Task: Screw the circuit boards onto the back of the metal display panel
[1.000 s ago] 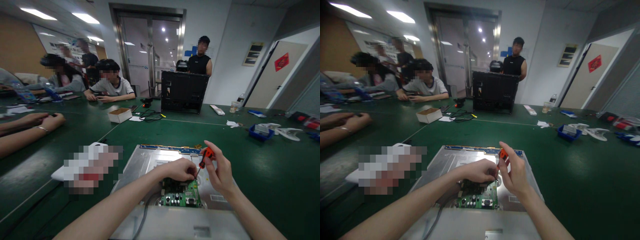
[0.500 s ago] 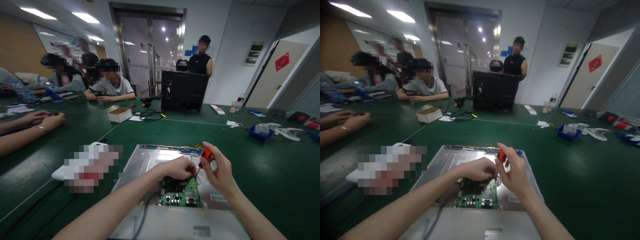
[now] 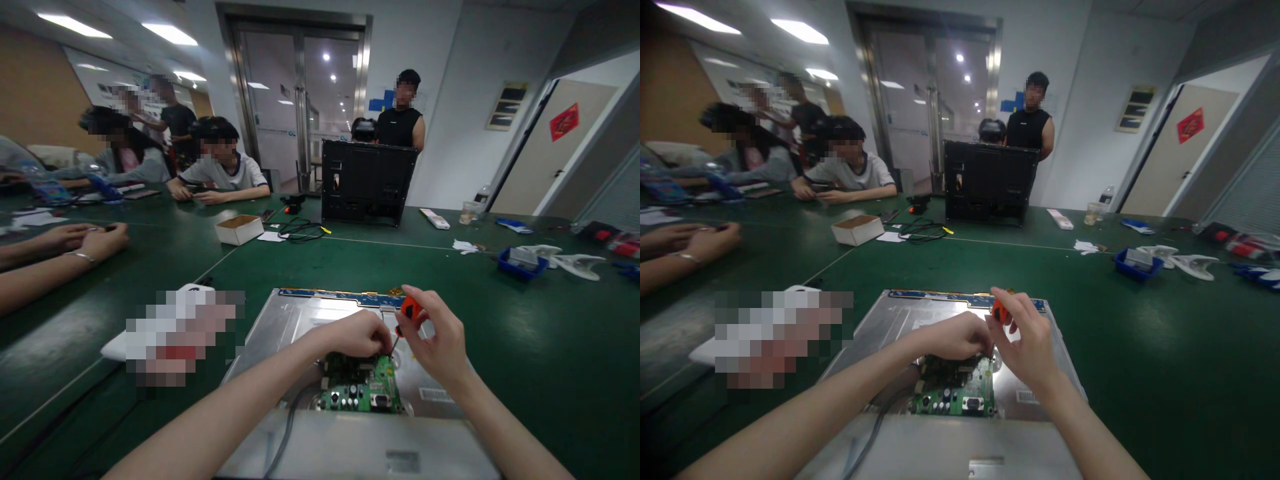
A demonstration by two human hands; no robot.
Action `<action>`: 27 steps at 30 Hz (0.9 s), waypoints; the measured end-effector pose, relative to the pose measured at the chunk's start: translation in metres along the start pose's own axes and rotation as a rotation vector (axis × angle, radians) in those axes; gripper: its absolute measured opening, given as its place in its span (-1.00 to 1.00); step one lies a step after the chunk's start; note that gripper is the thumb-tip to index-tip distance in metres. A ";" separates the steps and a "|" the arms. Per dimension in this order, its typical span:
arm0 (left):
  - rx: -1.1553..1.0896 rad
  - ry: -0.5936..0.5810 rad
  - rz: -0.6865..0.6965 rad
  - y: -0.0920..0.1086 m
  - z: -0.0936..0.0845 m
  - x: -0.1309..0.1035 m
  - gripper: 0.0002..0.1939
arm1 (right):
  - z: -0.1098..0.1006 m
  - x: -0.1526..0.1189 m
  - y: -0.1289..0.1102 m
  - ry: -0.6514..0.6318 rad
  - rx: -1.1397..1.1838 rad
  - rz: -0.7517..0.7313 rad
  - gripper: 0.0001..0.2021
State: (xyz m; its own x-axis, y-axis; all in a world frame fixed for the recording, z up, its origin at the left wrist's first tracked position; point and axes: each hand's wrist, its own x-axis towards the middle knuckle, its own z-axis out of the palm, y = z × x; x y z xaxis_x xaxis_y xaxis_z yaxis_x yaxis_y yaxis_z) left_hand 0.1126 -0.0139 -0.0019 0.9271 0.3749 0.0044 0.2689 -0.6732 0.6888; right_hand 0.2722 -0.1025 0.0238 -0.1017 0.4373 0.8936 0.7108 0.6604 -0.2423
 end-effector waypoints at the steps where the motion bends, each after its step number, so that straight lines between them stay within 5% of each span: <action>1: 0.003 -0.002 0.003 0.000 0.000 0.000 -0.70 | 0.000 0.000 0.000 -0.002 0.000 0.002 -0.59; 27: -0.028 -0.005 -0.030 0.003 0.000 0.000 -0.67 | -0.001 0.000 -0.004 -0.016 0.014 -0.021 -0.56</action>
State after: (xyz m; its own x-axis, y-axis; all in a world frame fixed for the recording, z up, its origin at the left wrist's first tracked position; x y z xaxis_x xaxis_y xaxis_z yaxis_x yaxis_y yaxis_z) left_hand 0.1130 -0.0159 -0.0002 0.9201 0.3912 -0.0204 0.2894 -0.6437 0.7084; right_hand 0.2697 -0.1060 0.0249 -0.1283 0.4328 0.8923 0.6985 0.6782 -0.2284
